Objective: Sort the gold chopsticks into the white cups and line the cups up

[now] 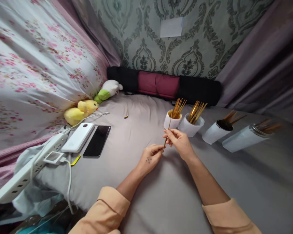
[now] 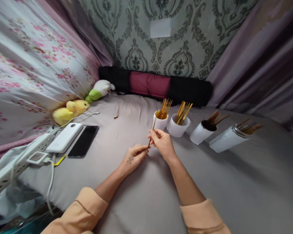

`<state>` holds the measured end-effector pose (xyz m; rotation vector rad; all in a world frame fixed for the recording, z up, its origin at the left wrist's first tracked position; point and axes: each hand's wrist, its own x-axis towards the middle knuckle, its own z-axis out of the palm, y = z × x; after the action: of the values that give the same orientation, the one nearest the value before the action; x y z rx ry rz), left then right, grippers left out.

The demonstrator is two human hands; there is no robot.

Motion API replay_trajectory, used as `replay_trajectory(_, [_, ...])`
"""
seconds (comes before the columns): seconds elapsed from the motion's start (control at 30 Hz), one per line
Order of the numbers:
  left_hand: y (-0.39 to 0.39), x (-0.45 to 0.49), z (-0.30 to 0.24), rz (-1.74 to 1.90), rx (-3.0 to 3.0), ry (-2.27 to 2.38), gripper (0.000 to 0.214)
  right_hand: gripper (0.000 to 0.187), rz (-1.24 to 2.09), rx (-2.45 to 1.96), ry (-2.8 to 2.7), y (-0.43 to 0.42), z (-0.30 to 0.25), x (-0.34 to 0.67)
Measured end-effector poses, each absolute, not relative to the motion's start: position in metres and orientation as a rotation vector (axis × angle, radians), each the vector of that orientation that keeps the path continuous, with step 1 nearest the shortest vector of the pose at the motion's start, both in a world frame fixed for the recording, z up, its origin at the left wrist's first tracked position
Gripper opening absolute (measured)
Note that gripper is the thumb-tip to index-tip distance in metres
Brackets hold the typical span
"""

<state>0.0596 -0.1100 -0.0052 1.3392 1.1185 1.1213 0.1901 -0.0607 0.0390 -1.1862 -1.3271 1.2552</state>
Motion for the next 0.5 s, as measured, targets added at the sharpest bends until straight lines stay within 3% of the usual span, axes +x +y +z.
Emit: replay_trajectory(0.5, [-0.110, 0.059, 0.003, 0.996, 0.887, 0.975, 0.030, 0.032, 1.250, -1.176, -1.441, -0.060, 0.038, 0.194])
